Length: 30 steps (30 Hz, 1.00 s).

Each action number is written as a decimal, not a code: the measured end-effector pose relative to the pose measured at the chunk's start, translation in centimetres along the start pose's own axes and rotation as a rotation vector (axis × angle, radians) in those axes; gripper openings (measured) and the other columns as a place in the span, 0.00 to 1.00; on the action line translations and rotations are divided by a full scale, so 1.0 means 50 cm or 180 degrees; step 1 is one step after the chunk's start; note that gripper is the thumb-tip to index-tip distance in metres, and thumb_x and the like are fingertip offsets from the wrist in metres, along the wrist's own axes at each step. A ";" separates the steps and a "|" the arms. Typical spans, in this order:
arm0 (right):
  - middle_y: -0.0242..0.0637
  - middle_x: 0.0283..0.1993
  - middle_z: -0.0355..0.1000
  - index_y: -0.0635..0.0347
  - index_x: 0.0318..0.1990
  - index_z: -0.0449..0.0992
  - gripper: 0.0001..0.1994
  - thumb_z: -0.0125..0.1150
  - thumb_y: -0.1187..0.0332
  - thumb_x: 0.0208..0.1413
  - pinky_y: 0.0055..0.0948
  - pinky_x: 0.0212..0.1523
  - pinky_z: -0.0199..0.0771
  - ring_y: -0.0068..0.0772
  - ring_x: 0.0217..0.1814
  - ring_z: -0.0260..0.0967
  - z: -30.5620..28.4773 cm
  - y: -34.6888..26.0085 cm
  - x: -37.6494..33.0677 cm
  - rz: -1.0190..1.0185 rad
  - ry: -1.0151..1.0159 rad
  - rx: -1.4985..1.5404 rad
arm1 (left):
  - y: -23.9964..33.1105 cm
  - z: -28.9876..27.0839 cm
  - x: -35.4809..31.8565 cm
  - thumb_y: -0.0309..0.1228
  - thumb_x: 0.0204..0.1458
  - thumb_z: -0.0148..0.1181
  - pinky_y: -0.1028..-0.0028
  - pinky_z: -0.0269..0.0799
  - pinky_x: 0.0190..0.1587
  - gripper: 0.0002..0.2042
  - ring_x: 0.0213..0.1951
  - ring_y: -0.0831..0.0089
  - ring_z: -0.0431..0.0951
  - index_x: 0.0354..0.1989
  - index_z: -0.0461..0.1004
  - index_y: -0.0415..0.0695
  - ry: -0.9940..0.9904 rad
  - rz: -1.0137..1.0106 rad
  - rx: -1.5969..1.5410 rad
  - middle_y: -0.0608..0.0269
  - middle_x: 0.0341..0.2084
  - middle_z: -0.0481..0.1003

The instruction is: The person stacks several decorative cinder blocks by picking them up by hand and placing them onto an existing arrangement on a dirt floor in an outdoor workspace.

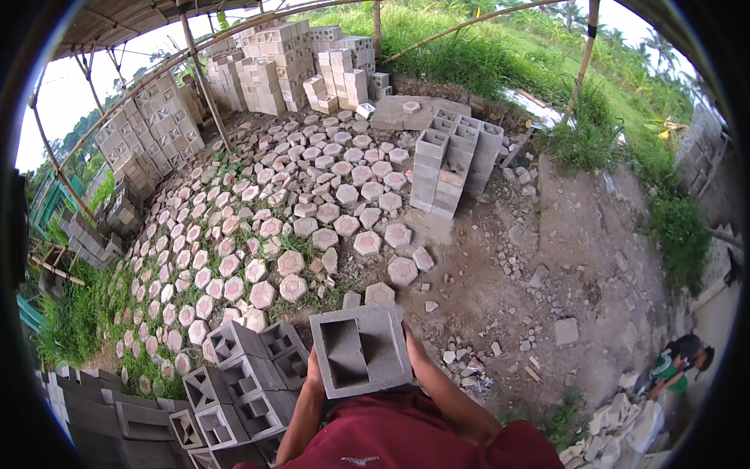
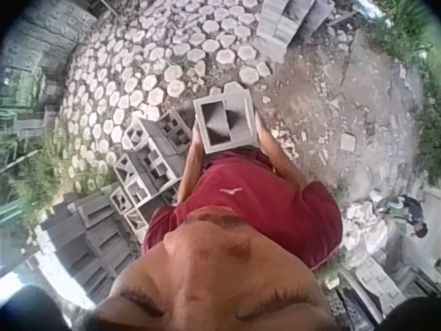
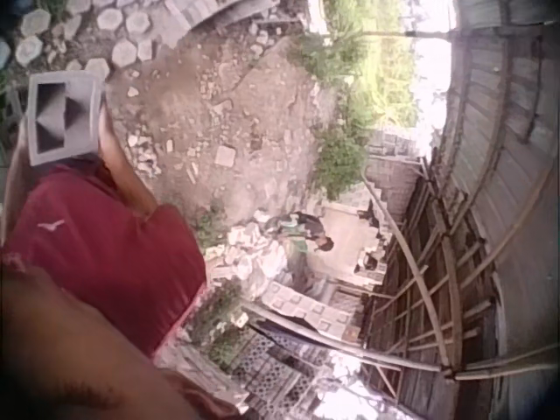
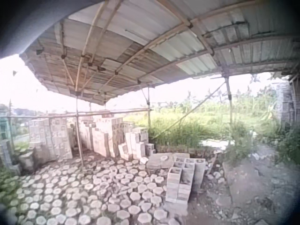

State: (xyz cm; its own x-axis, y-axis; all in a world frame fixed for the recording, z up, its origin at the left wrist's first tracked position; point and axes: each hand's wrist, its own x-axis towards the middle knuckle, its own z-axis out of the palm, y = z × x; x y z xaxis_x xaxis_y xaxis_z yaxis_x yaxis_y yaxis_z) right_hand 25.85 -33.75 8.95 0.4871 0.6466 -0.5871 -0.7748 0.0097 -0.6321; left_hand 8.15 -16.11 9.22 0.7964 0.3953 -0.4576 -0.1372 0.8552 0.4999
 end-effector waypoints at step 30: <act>0.38 0.43 0.71 0.66 0.52 0.67 0.27 0.63 0.56 0.50 0.33 0.45 0.73 0.32 0.44 0.71 -0.131 -0.324 0.001 -0.0488 0.1114 0.0028 | 0.029 0.399 0.584 0.49 0.60 0.40 0.66 0.69 0.52 0.27 0.48 0.64 0.73 0.58 0.63 0.39 -0.1635 -0.1954 0.1478 0.55 0.50 0.70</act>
State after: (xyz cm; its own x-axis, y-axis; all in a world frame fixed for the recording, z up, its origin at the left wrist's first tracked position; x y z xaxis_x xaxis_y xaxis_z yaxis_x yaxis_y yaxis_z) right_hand 41.04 -38.87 15.84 0.7046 0.3374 -0.6242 -0.6850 0.0937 -0.7225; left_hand 42.98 -10.00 11.28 0.8300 -0.3748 -0.4131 0.5568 0.6013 0.5730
